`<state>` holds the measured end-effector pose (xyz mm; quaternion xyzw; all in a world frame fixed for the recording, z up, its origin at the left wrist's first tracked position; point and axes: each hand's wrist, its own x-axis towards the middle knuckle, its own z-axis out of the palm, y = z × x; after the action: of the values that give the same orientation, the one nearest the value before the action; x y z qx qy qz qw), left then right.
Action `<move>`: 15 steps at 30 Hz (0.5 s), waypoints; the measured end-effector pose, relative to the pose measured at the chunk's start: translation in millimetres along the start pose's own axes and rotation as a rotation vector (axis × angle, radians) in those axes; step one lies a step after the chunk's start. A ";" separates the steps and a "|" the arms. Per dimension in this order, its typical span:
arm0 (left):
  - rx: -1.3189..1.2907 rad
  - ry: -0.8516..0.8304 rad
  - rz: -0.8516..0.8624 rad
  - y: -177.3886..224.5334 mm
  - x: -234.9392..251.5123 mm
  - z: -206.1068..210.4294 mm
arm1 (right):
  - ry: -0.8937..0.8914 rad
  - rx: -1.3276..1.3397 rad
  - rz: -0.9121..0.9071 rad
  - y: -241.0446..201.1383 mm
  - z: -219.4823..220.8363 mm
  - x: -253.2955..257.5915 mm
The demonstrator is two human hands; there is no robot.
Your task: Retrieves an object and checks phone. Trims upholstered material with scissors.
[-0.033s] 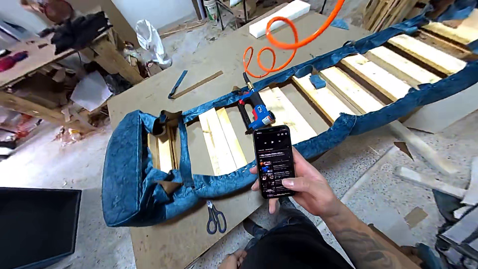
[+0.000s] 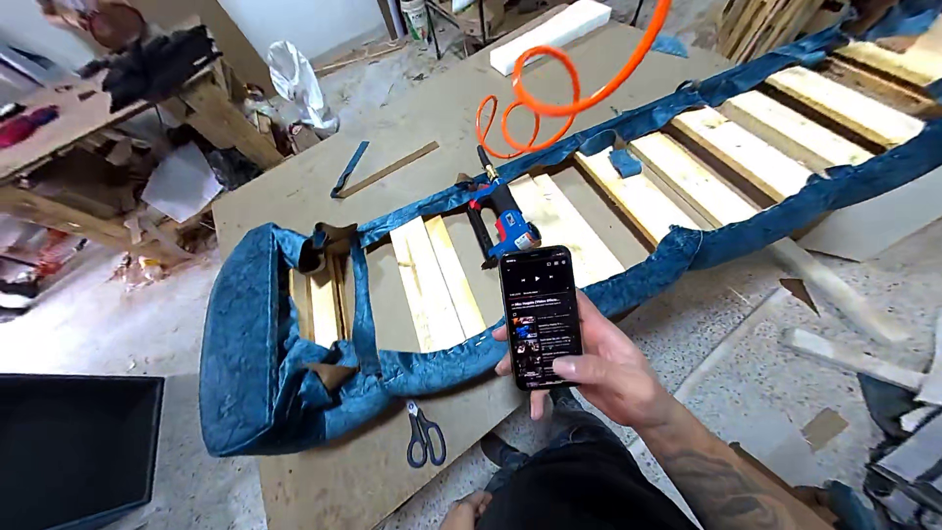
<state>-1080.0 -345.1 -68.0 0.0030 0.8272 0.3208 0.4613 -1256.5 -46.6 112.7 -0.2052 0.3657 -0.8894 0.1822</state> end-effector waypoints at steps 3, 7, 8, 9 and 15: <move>0.087 0.101 -0.001 30.5 41.1 5.6 | -0.009 -0.043 -0.006 -20.6 -22.3 11.0; 0.260 0.138 -0.125 81.5 93.8 22.6 | 0.056 -0.032 0.011 -45.1 -52.9 18.4; 0.287 0.122 -0.161 85.8 112.3 31.6 | 0.055 -0.010 0.012 -50.2 -61.6 21.5; 0.306 0.107 -0.190 92.8 125.0 37.9 | 0.042 0.023 0.015 -54.7 -70.7 23.6; 0.178 0.163 -0.259 113.1 143.1 63.4 | 0.002 0.069 0.057 -79.9 -120.3 30.0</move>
<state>-1146.6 -178.7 -140.0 -0.0889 0.8806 0.1832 0.4279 -1355.9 61.7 99.6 -0.1875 0.3409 -0.8960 0.2140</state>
